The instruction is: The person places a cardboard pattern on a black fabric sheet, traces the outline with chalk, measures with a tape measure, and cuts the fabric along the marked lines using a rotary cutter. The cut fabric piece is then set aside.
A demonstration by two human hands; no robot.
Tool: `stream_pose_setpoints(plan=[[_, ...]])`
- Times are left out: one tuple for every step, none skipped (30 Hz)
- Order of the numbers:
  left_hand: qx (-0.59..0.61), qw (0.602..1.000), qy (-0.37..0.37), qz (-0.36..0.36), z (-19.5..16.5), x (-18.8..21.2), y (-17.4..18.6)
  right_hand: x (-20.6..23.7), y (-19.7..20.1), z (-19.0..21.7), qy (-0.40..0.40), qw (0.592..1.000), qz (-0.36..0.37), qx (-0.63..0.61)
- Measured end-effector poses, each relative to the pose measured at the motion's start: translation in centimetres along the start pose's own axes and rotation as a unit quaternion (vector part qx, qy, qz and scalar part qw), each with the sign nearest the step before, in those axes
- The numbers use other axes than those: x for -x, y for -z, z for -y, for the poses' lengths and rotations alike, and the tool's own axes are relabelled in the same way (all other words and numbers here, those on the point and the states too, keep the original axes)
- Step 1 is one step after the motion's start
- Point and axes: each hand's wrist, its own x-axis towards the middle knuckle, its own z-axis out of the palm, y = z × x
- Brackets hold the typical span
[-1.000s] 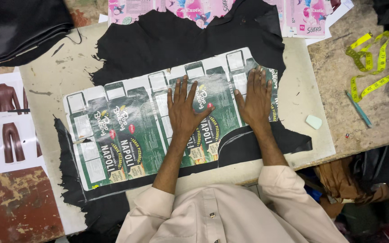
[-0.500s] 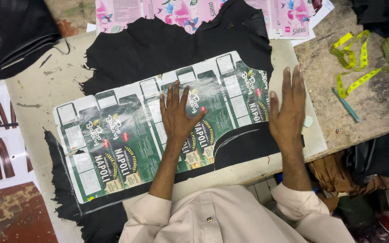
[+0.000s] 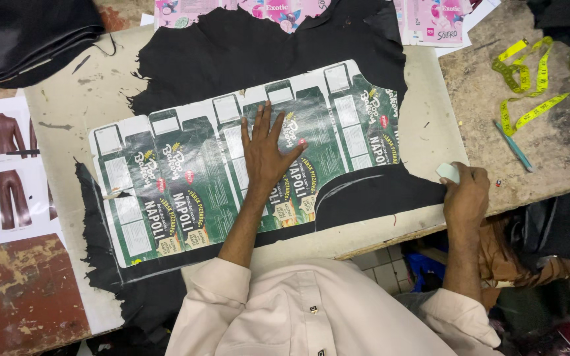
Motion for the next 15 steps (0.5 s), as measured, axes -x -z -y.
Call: stream_pose_setpoints(plan=[[0.038, 0.999, 0.014, 0.001, -0.2, 0.4, 0.3, -0.1, 0.3, 0.0, -0.003, 1.000, -0.004, 0.001], [0.075, 0.997, 0.027, 0.001, -0.5, 1.0, 0.7, 0.0, 0.6, 0.0, -0.005, 1.000, -0.009, 0.001], [0.113, 0.993, 0.039, 0.001, -0.8, 1.8, 1.3, 0.1, 0.9, 0.1, -0.004, 0.999, -0.025, -0.022], [0.124, 0.991, 0.026, -0.033, -1.0, 2.8, 1.9, 0.3, 1.0, 0.3, -0.002, 0.998, -0.041, -0.044], [0.134, 0.989, 0.015, -0.065, -1.2, 4.2, 2.9, 0.6, 0.9, 0.5, 0.000, 0.996, -0.054, -0.067], [0.144, 0.985, 0.006, -0.095, -1.3, 6.0, 3.9, 0.8, 0.8, 0.8, -0.033, 0.988, -0.040, -0.147], [0.139, 0.983, 0.046, -0.114, -1.3, 7.8, 5.1, 0.8, 0.3, 1.2, -0.066, 0.972, -0.023, -0.225], [0.134, 0.978, 0.086, -0.131, -1.1, 9.8, 6.4, 0.8, -0.1, 1.5, -0.099, 0.948, -0.005, -0.302], [0.100, 0.976, 0.124, -0.151, -0.6, 11.6, 7.9, 0.7, -0.8, 1.8, -0.098, 0.932, 0.029, -0.347], [0.066, 0.970, 0.162, -0.170, 0.1, 13.4, 9.5, 0.5, -1.5, 2.3, -0.097, 0.913, 0.062, -0.392], [0.014, 0.962, 0.206, -0.177, 0.9, 14.9, 11.0, 0.3, -2.2, 2.6, -0.096, 0.890, 0.093, -0.436], [-0.037, 0.950, 0.250, -0.185, 1.8, 16.4, 12.6, 0.2, -2.9, 3.0, -0.073, 0.896, 0.091, -0.429], [-0.073, 0.939, 0.283, -0.184, 2.6, 17.9, 14.1, 0.0, -3.6, 3.3, -0.049, 0.901, 0.091, -0.421], [-0.108, 0.924, 0.318, -0.183, 3.3, 19.3, 15.4, -0.3, -4.1, 3.5, -0.023, 0.906, 0.093, -0.411], [-0.114, 0.921, 0.326, -0.183, 4.0, 20.5, 16.4, -0.6, -4.5, 3.7, -0.015, 0.920, 0.090, -0.381]])
